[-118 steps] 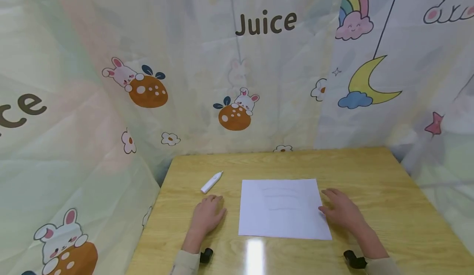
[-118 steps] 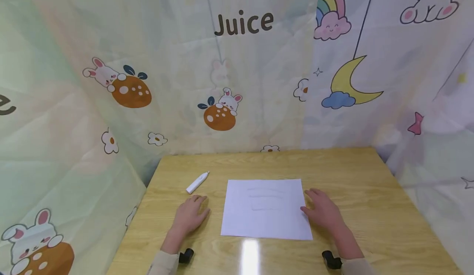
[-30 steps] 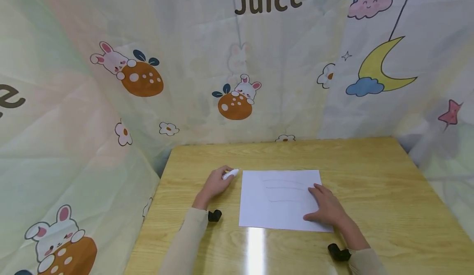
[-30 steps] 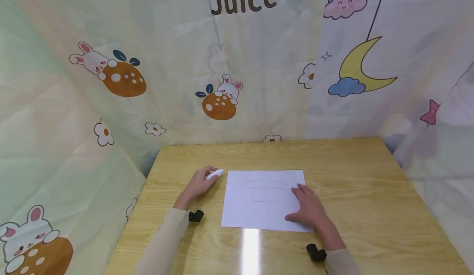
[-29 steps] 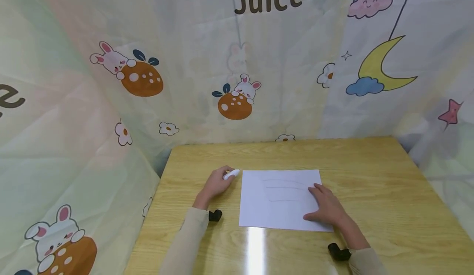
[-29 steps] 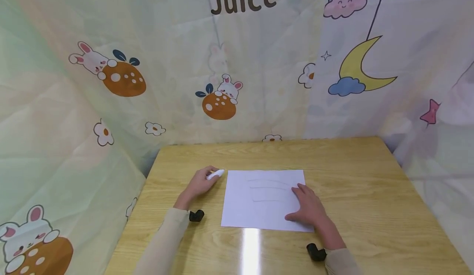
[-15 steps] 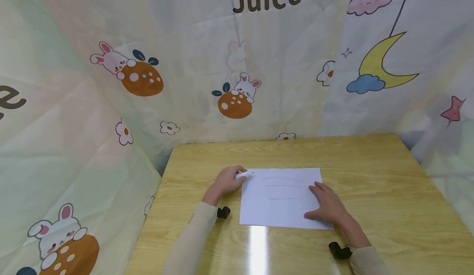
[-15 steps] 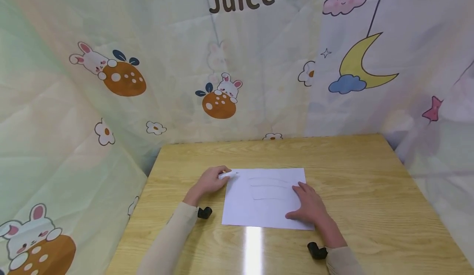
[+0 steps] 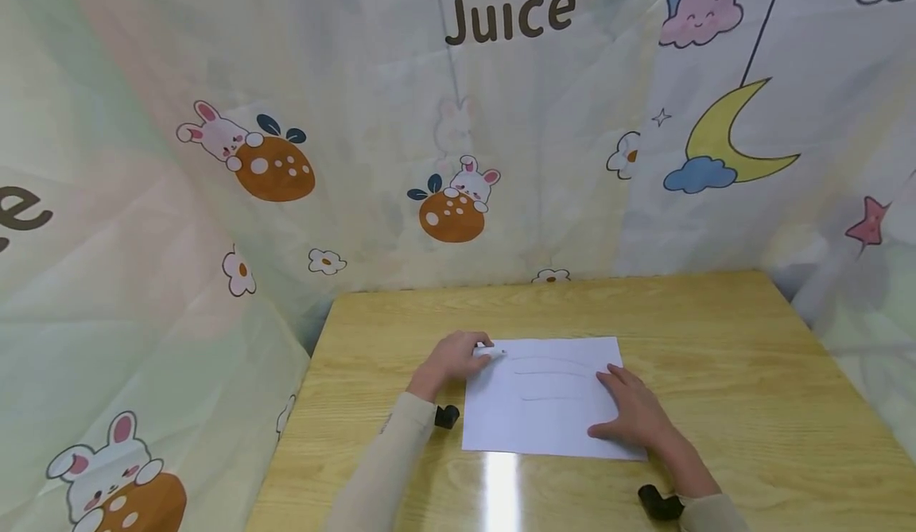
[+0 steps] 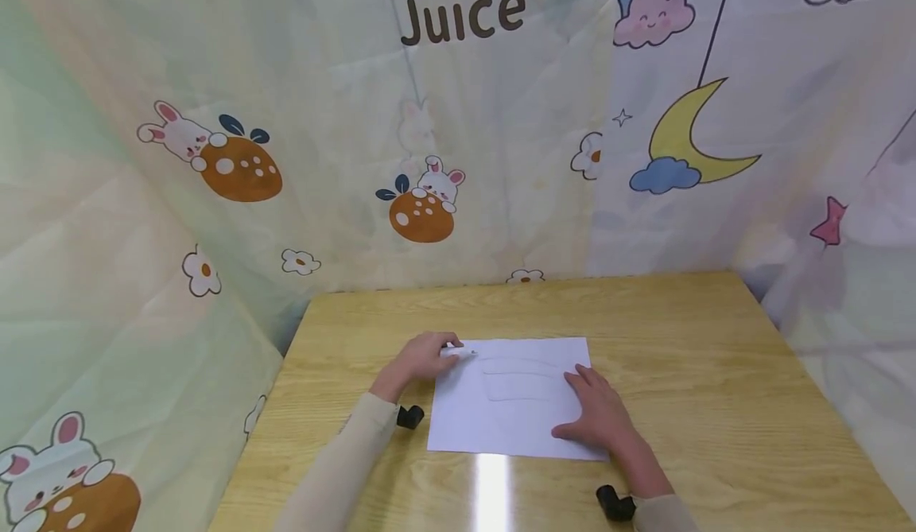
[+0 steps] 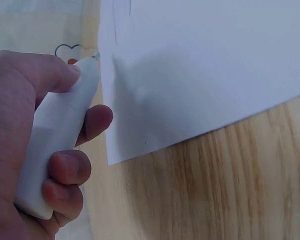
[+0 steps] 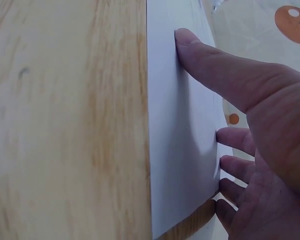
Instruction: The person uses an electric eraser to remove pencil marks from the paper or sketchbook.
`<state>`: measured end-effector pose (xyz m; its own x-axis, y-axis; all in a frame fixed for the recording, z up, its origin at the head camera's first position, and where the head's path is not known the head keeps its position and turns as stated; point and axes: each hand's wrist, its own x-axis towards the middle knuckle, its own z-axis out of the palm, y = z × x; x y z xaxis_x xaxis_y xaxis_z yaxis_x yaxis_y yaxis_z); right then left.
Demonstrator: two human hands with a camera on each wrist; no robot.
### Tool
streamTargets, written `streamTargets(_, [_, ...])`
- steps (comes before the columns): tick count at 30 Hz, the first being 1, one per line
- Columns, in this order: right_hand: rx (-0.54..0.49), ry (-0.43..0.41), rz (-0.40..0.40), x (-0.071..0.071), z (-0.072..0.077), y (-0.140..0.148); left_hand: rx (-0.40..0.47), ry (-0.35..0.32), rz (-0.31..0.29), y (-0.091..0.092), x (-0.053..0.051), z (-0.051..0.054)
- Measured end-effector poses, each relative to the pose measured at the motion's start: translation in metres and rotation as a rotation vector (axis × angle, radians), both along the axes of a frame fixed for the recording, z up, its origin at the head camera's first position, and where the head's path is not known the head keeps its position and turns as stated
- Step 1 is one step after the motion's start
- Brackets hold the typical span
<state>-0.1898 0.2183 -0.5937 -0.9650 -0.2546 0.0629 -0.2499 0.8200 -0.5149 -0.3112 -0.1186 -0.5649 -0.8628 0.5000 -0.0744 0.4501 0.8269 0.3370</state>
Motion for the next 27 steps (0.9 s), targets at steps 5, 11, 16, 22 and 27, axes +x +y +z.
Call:
streamTargets(5, [0.004,0.020,0.006,-0.006,0.001,0.003,-0.023,-0.021,0.008,0.006,-0.003,0.004])
streamTargets(11, [0.005,0.035,0.007,-0.012,0.002,0.004,-0.025,-0.027,0.002,0.009,-0.004,0.011])
streamTargets(16, [-0.009,0.019,0.012,-0.011,0.001,0.001,-0.050,-0.020,0.013,0.008,-0.001,0.016])
streamTargets(22, [-0.006,-0.015,-0.011,-0.005,-0.002,0.000,-0.060,-0.025,-0.011,0.011,0.007,0.016])
streamTargets(27, [0.008,-0.016,-0.009,-0.002,-0.003,0.002,-0.099,-0.004,-0.015,0.015,0.008,0.010])
